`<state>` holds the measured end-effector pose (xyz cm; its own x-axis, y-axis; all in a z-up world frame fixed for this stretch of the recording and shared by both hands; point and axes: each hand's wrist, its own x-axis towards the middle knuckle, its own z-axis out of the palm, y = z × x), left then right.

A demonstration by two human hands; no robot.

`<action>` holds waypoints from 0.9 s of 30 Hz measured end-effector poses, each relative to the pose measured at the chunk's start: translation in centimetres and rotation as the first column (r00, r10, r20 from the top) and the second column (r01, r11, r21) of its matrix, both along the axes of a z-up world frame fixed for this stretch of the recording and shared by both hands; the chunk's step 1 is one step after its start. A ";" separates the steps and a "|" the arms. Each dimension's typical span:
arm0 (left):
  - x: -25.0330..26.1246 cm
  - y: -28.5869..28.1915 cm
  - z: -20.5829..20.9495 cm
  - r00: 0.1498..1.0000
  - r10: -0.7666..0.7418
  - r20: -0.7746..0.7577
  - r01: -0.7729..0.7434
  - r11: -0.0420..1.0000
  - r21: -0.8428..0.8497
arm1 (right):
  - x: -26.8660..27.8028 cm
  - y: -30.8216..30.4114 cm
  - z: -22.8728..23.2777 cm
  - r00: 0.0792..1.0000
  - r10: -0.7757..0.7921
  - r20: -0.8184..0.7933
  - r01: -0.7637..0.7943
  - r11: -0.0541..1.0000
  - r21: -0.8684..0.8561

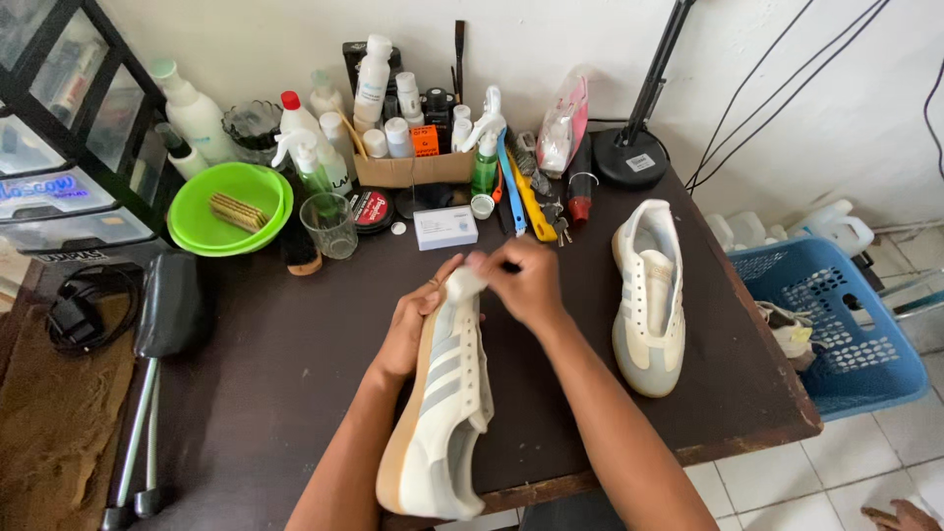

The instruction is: The person cleans a white sneaker using a small white applicator, rubbing it along the side and toe areas. They then use a brown cloth to wipe the shoe before resuming the application with the white tool.

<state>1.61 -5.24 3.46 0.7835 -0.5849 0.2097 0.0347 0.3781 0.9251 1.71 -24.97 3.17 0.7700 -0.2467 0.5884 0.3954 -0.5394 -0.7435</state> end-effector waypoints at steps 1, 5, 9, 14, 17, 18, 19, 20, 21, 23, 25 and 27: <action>0.2 0.0 -0.4 1.000 0.001 0.004 -0.001 1.000 0.000 | -0.1 -0.4 0.8 1.000 0.001 0.004 -0.001 1.000 0.000; 0.2 0.1 -0.3 0.995 -0.047 -0.093 0.039 0.996 -0.082 | -0.2 -0.6 0.7 0.979 -0.204 -0.009 0.204 0.978 -0.053; 0.7 -0.1 -0.7 0.996 -0.046 -0.072 0.041 0.997 -0.066 | -0.5 1.0 0.5 0.998 -0.023 -0.050 0.026 0.998 0.051; 1.2 -0.2 -1.5 0.991 -0.061 -0.115 0.054 0.997 -0.064 | 0.3 -2.5 -0.2 0.987 -0.155 -0.038 0.156 0.987 0.025; 1.1 -0.2 -0.4 0.991 -0.058 -0.121 0.054 0.998 -0.037 | 0.6 -0.7 -0.7 0.994 -0.087 -0.067 0.097 0.980 0.173; 0.8 -0.1 0.1 0.991 -0.044 -0.124 0.043 0.999 -0.009 | 0.4 0.4 -0.9 0.998 -0.024 -0.061 0.039 0.964 0.261; 1.0 0.0 -0.3 0.991 -0.045 -0.125 0.045 0.999 -0.007 | 0.6 0.5 -1.5 0.998 -0.026 -0.062 0.041 0.964 0.263; 1.3 0.1 -0.6 0.988 -0.050 -0.144 0.050 0.999 -0.004 | 0.7 0.6 -2.1 0.998 -0.013 -0.056 0.024 0.980 0.199; 1.3 0.3 -1.0 0.984 -0.054 -0.167 0.055 0.998 -0.001 | 0.7 0.7 -2.7 0.999 0.001 -0.054 0.006 0.991 0.136; 1.7 -0.1 -1.5 0.972 -0.079 -0.219 0.067 0.996 -0.062 | 1.5 -0.7 -2.3 0.998 -0.065 -0.007 0.066 0.996 0.055; 1.9 -0.2 -2.4 0.959 -0.101 -0.266 0.069 0.989 -0.128 | 1.8 -2.1 -2.8 0.991 -0.122 0.048 0.123 0.992 -0.026; 2.1 0.0 -3.7 0.898 -0.223 -0.378 0.110 0.948 -0.298 | 1.9 -3.3 -4.1 0.958 -0.278 0.065 0.284 0.952 -0.118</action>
